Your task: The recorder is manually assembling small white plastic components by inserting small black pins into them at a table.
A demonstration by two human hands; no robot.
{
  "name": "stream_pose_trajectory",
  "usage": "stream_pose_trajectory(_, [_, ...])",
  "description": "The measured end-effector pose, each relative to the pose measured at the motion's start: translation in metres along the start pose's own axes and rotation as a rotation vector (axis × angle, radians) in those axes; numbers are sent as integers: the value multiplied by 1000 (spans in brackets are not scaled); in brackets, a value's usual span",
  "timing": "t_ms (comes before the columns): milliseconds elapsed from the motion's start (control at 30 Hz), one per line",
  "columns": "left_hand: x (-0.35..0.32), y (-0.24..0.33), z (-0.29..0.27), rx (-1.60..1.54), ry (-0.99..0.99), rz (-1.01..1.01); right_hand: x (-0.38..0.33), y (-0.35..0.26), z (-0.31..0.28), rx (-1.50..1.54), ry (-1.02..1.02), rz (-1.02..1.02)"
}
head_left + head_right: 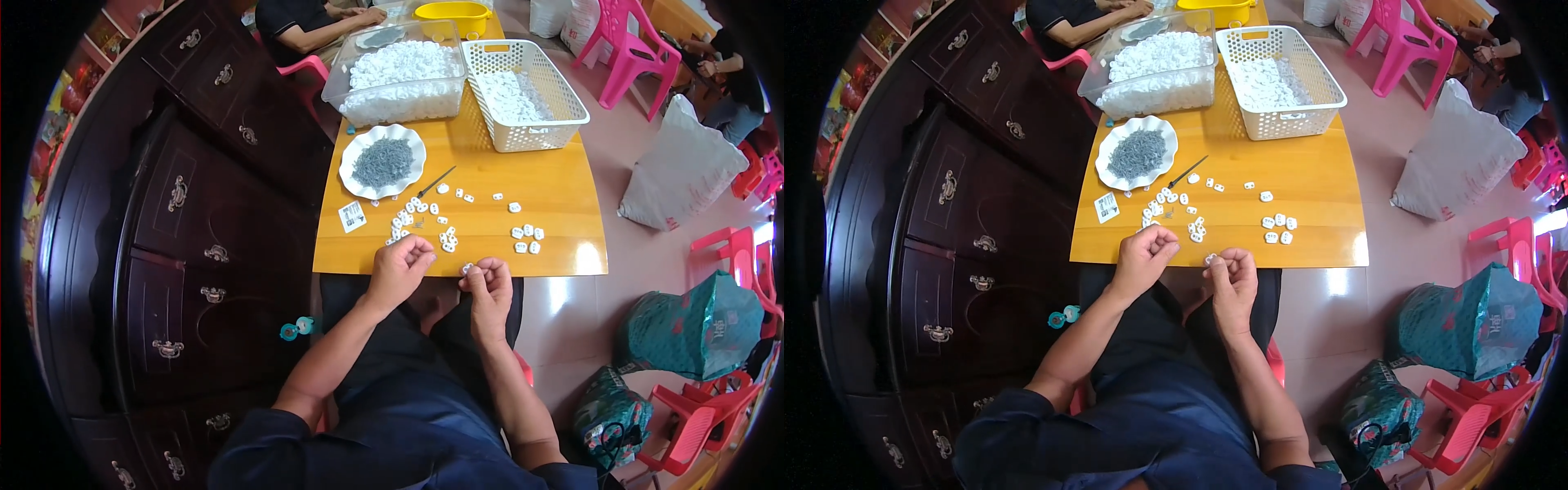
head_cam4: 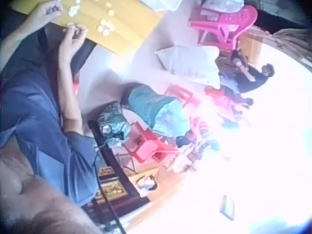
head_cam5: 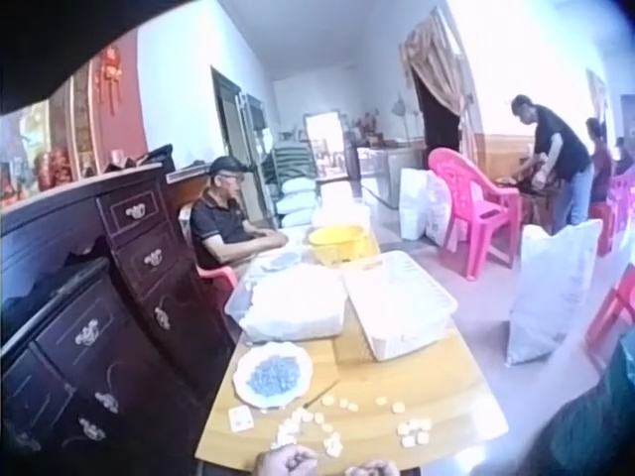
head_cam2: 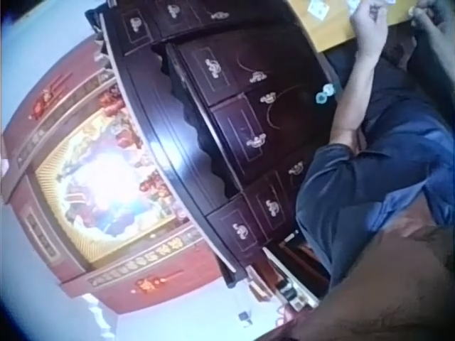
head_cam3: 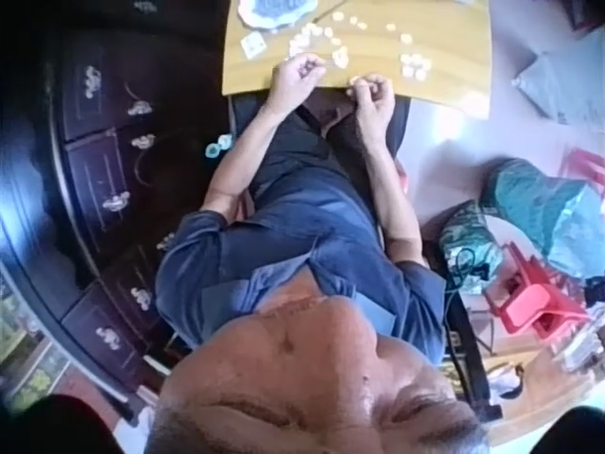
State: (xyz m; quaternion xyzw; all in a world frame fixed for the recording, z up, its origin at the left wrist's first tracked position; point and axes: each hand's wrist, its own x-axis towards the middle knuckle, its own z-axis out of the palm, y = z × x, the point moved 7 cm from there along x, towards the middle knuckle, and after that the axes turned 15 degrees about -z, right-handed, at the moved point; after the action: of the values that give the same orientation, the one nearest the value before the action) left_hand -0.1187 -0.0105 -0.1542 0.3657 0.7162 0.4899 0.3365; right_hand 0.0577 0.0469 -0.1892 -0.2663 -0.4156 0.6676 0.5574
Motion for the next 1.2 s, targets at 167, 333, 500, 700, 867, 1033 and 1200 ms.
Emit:
stream_pose_trajectory(167, [10,32,1,544,196,279,0,5,-5,68,42,59])
stream_pose_trajectory(333, [34,31,8,717,221,310,1,9,-7,82,70,104])
stream_pose_trajectory(500, [40,31,12,770,214,280,2,9,-10,85,77,108])
stream_pose_trajectory(700, [16,32,15,644,121,200,3,12,-14,90,100,92])
stream_pose_trajectory(867, [7,30,28,630,129,265,2,14,-11,99,72,92])
stream_pose_trajectory(1033, [6,27,29,666,131,299,1,13,-10,84,64,86])
stream_pose_trajectory(1200, [8,24,30,551,104,229,1,11,-9,73,65,86])
